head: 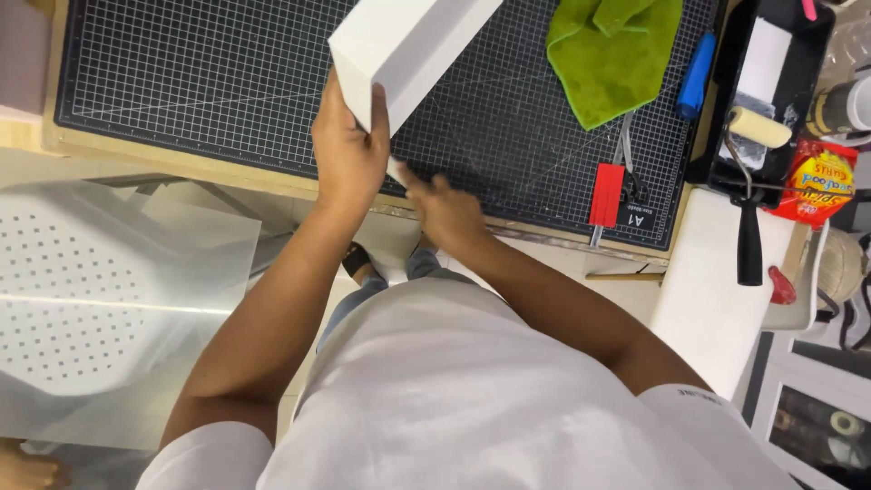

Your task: The person smooths the edges and corners of a white paper sheet on a cutting mat using a red squeegee and a white plastic tool. They repeatedly rotate the sheet and press along the edges to flatten creases. A foam roller is briefly used on the surface before returning to edge smoothing.

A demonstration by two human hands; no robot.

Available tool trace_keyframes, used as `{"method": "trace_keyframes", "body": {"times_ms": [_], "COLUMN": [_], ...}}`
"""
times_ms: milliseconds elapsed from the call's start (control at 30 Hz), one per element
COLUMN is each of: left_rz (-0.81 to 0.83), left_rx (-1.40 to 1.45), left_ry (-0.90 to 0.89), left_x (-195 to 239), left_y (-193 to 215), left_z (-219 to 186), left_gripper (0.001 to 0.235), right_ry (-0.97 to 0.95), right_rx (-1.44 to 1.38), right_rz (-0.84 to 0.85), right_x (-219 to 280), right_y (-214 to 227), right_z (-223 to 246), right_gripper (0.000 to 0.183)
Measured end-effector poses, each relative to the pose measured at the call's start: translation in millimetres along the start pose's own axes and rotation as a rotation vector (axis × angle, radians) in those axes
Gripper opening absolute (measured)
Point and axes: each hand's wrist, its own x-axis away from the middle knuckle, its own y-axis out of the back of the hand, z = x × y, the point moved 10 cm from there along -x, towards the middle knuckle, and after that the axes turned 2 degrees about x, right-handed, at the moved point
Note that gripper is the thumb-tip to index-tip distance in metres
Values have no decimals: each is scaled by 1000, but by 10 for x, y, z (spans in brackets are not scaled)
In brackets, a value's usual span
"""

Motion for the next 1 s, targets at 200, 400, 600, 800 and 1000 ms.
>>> {"method": "trace_keyframes", "body": {"times_ms": [200, 400, 600, 800, 1000], "left_rz": [-11, 0, 2, -24, -15], "left_rx": [-2, 45, -38, -36, -3], "left_ry": [-9, 10, 16, -29, -25], "left_x": [-14, -8, 34, 37, 16], "left_y": [10, 32, -6, 10, 6], "left_z": [-12, -45, -12, -60, -65], "left_gripper": [33, 24, 30, 30, 25], "right_ry": [-60, -92, 45, -110, -181], "right_rx": [118, 33, -67, -49, -585], "right_rz": [-75, -68, -18, 151, 54], "right_x": [-222, -271, -17, 23, -124], "right_y": [162, 276, -20, 171, 501], "right_z": [-361, -481, -128, 10, -380], "right_gripper": [64, 55, 51, 63, 50]}}
